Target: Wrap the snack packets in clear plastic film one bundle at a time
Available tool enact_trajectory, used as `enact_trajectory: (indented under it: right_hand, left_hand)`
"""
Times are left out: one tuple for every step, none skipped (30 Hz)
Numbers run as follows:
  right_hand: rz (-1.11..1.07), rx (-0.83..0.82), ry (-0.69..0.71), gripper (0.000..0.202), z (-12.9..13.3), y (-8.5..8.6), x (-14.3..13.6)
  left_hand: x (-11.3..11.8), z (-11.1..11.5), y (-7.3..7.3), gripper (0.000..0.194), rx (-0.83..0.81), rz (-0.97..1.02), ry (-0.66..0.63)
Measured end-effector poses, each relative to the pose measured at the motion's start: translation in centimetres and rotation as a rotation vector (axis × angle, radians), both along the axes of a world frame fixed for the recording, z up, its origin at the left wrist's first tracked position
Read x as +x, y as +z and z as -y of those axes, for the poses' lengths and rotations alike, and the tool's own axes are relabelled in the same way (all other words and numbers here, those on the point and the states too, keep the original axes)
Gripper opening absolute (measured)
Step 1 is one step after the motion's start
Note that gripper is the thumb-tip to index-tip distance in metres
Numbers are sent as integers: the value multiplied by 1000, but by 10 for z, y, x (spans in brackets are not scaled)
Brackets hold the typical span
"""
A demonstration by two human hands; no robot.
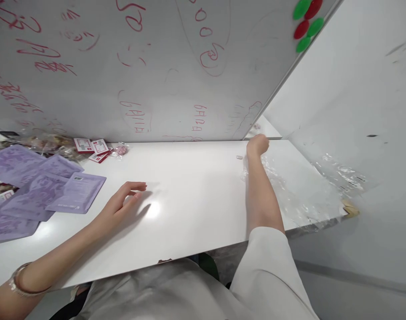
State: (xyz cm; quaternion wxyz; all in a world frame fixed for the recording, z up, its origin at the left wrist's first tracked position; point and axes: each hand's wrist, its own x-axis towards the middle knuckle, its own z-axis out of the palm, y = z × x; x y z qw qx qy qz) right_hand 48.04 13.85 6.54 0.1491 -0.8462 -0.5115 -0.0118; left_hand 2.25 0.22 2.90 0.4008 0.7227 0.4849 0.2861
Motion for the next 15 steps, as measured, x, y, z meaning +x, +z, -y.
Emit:
enact_trajectory:
  right_hand:
    - [-3,91,-59,71,2,3,-7]
    - [-12,204,-96,70,7,4,-17]
    - [-31,341,-92,69,13,5,-31]
    - [-65,490,-38,67,22,3,-49]
    - [-105,588,90,66,33,1,-69]
    - [-145,614,248,66,45,-2,-92]
    - [-184,578,436,64,59,-6,-114]
    - [-212,481,663,61,73,-10,-136]
    - [-227,337,896,55,86,-15,-156]
    - [-236,180,1104,50,98,-19,-172]
    - [-249,60,1251,46,108,-23,-185]
    - [-263,-34,1356,44,115,-27,-194]
    - [-283,-91,1412,42,120,-32,-200]
    - [-308,-114,1430,41,123,-36,-202]
    - [-334,-119,1428,41,125,-40,-201]
  left_hand:
    - [0,0,1,34,-2,29,5]
    - [0,-1,2,33,-18,64,10]
    - [1,-1,2,33,-54,109,15]
    - [1,-2,1,33,-109,168,22]
    - [1,-4,-1,33,-174,245,32]
    - [1,-6,-2,35,-238,341,39]
    - [0,-8,-4,39,-299,448,37]
    - [-1,-10,-5,44,-347,554,33]
    - [-3,-13,-6,50,-376,649,31]
    - [-5,-17,-6,57,-388,725,34]
    - [-8,-20,-5,63,-388,782,47]
    - [-11,-23,-4,68,-376,822,75]
    - [-14,-26,-3,70,-354,842,116]
    - [-18,-28,-2,69,-330,837,164]
    - [-21,-31,-1,65,-317,801,210]
